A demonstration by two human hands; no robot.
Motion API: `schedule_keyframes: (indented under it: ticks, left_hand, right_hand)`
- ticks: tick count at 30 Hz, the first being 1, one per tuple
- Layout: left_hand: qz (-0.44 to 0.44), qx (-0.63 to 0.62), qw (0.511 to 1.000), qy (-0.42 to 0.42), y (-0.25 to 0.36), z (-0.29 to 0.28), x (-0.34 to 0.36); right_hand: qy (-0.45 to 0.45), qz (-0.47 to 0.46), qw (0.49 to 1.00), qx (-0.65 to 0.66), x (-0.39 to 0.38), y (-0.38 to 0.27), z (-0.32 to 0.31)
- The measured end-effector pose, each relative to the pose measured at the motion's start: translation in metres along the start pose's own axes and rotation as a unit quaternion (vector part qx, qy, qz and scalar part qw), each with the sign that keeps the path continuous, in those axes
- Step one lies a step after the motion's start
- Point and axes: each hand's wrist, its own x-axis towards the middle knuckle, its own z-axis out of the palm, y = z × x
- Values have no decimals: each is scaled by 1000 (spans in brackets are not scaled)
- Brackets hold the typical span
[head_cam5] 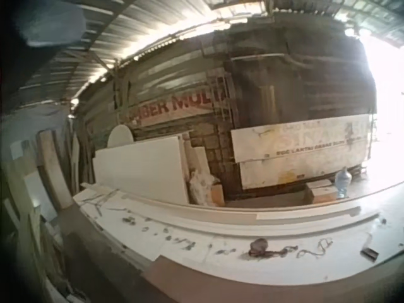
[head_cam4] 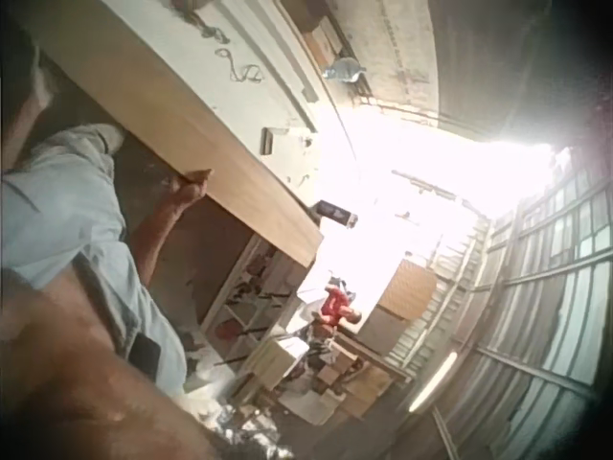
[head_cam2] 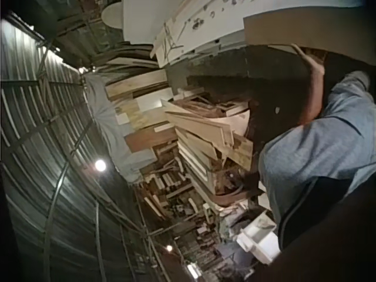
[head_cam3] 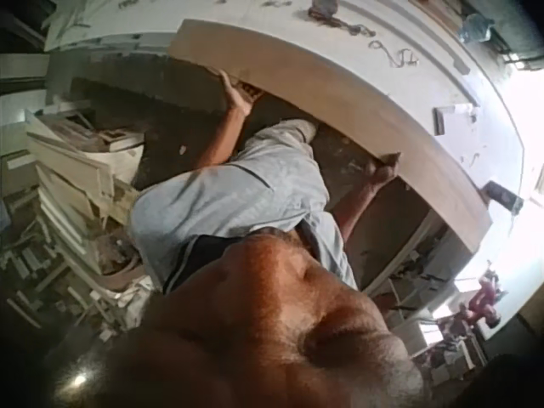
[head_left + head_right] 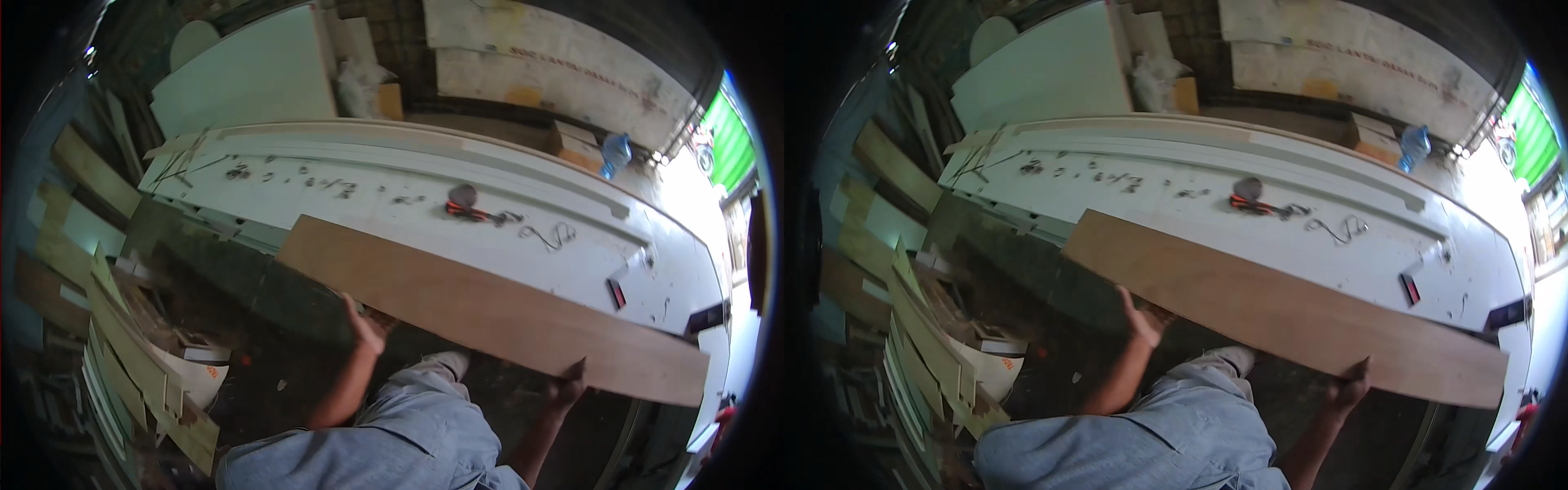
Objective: The person places wooden boards on a workbench and scrapes their edges using a metal ruler, repeatedly repositioning and turning the boards.
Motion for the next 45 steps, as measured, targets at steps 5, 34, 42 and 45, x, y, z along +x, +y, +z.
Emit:
schedule_keyframes:
  ticks: [5, 34, 42, 45]
  left_hand:
    - [62, 77, 995, -22, 34, -1, 11]
    - [40, 245, 965, -88, 545, -273, 391]
    - [-101, 262, 954, 101, 573, -277, 403]
    - [-226, 339, 913, 19, 525, -199, 455]
  right_hand:
    - [-35, 83, 996, 0, -45, 113, 7]
    - [153, 122, 963, -185, -27, 459, 163]
    - [204, 219, 902, -310, -1, 493, 220]
    - [-150, -91, 808, -562, 39, 463, 75]
